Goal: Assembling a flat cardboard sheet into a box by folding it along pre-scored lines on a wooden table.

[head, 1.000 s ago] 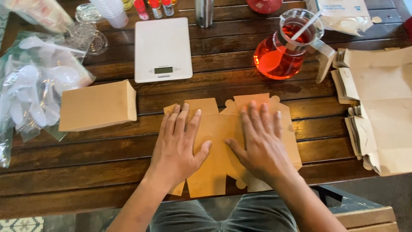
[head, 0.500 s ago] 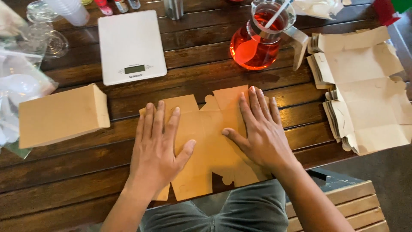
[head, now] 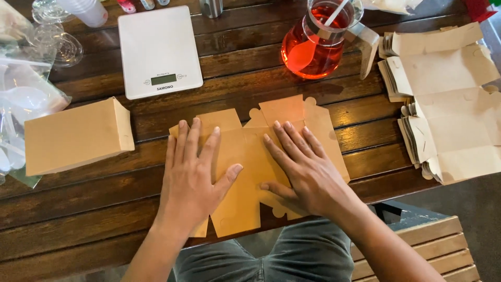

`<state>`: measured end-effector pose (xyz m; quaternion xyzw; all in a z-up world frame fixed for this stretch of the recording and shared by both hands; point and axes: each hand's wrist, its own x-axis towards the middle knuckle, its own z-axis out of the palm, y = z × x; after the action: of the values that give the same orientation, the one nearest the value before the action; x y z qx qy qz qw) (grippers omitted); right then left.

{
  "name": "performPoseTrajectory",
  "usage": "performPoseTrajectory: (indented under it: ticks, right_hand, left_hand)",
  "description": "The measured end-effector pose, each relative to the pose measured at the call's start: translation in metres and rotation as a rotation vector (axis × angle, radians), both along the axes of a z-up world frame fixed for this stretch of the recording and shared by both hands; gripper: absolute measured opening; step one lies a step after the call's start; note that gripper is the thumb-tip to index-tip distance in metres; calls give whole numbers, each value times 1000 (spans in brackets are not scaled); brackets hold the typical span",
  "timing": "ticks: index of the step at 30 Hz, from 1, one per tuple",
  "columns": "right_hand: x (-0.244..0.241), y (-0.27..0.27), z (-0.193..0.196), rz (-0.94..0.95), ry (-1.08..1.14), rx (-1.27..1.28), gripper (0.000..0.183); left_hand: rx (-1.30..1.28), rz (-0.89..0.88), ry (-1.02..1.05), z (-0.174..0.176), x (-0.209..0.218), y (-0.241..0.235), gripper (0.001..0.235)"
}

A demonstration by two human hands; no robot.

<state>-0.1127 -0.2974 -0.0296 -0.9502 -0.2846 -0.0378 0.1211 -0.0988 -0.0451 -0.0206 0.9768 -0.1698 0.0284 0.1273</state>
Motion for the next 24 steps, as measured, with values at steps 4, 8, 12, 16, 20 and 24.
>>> performPoseTrajectory:
  ticks: [4,8,12,16,20,24]
  right_hand:
    - [-1,1,-1,6,-20,4,85]
    - [2,-3,-1,3,15,-3,87]
    - [2,-23,-1,-66,77,-65,92]
    - [-2,-35,-13,-173,14,-73,97]
    - [-3,-36,-14,-175,1,-75,98]
    - [-1,-36,-16,-182,41,-64,96]
  left_hand:
    - [259,-68,-167,-8,-31,-17,78]
    - [202,-105,-181,-19,-43,-23,87]
    - [168,-106,-178,-17,-44,-23,85]
    - [204,-94,-187,-18,-44,-21,87]
    - [186,-149,-168,-14,-44,-14,93]
    - [663,-111,-427,-2,-46,7,89]
